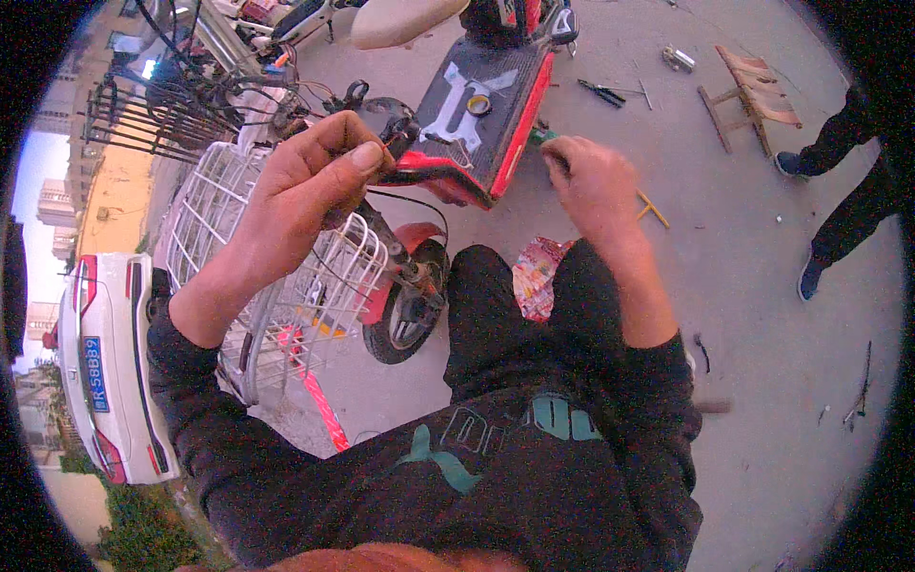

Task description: The person uses a wrench to loosen a clamp on a scooter's front basket, then strips and twists wires together. They wrap the connections with electrical tape and tuck the wiring into the handlebar area.

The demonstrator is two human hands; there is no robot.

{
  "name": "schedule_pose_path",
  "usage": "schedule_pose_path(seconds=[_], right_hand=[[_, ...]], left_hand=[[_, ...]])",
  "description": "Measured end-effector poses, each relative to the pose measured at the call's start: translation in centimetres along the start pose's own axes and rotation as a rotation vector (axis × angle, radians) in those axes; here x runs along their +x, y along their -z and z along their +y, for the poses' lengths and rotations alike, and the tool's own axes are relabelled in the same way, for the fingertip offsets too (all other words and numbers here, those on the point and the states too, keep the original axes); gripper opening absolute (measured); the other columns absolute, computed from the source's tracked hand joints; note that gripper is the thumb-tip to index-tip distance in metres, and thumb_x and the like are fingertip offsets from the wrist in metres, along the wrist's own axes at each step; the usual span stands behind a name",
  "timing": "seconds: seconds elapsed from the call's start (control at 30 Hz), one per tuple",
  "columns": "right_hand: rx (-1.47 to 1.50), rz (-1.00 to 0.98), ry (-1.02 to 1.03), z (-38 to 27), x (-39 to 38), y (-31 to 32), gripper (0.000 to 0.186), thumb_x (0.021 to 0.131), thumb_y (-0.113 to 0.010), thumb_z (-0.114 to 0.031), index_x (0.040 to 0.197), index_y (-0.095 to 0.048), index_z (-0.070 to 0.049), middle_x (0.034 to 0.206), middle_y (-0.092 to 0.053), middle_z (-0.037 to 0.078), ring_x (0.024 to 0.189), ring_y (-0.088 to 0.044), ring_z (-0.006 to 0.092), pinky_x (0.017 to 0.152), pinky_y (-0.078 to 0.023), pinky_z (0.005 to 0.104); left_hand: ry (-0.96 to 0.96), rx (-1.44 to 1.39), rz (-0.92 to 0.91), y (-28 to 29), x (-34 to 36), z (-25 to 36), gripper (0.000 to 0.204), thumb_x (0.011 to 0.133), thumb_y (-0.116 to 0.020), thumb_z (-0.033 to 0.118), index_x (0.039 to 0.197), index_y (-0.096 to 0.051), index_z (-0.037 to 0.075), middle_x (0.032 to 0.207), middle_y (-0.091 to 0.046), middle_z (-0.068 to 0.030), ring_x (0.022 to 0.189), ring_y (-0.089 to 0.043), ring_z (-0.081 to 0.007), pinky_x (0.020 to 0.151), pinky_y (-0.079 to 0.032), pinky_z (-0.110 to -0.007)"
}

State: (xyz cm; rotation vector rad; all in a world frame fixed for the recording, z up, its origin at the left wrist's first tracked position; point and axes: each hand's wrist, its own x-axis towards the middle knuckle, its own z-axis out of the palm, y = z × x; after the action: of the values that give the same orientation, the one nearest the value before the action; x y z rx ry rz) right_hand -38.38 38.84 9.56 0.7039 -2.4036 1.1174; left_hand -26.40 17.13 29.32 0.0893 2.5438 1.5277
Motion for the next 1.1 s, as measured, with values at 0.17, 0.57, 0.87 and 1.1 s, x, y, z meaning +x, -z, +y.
schedule_pose_path(seconds=[0.17,0.57,0.87,1.1], right_hand=[[0.085,-0.301,-0.162,-0.7,-2.4,-1.1,0.016,0.092,-0.066,-0.018,0.102,-0.073,-0.006,0.106,-0.071,0.015,0.093,-0.071,0.0248,0.077,-0.053,0.0334],[1.608,-0.707,-0.495,-12.4,-2.5,1.6,0.051,0.106,-0.044,-0.042,0.133,-0.055,0.001,0.123,-0.065,0.011,0.115,-0.061,0.0194,0.095,-0.047,0.0342],[1.531,-0.628,-0.498,-12.1,-3.7,3.5,0.033,0.099,-0.062,-0.021,0.119,-0.064,0.005,0.093,-0.068,0.01,0.075,-0.065,0.0125,0.059,-0.052,0.0222],[1.442,-0.59,-0.436,-13.8,-2.8,3.7,0.036,0.1,-0.061,-0.021,0.125,-0.061,0.004,0.092,-0.069,0.01,0.072,-0.065,0.0122,0.06,-0.053,0.0227]], left_hand=[[0.052,0.005,0.029,0.3,0.1,0.0,0.025,0.102,-0.057,0.031,0.1,-0.059,0.006,0.069,-0.045,0.0068,0.057,-0.034,-0.0008,0.051,-0.023,-0.021],[-0.095,0.062,0.167,0.2,1.3,-2.0,0.026,0.102,-0.058,0.033,0.102,-0.063,0.008,0.066,-0.047,0.0088,0.056,-0.038,0.0003,0.05,-0.026,-0.02],[-0.043,-0.215,0.134,0.4,2.0,-1.9,0.022,0.105,-0.055,0.024,0.104,-0.059,0.003,0.084,-0.061,0.0019,0.072,-0.053,-0.0044,0.064,-0.043,-0.021],[-0.057,-0.138,0.143,0.4,2.0,-1.7,0.022,0.106,-0.055,0.024,0.102,-0.058,0.003,0.083,-0.06,0.0016,0.07,-0.051,-0.005,0.062,-0.042,-0.022]])
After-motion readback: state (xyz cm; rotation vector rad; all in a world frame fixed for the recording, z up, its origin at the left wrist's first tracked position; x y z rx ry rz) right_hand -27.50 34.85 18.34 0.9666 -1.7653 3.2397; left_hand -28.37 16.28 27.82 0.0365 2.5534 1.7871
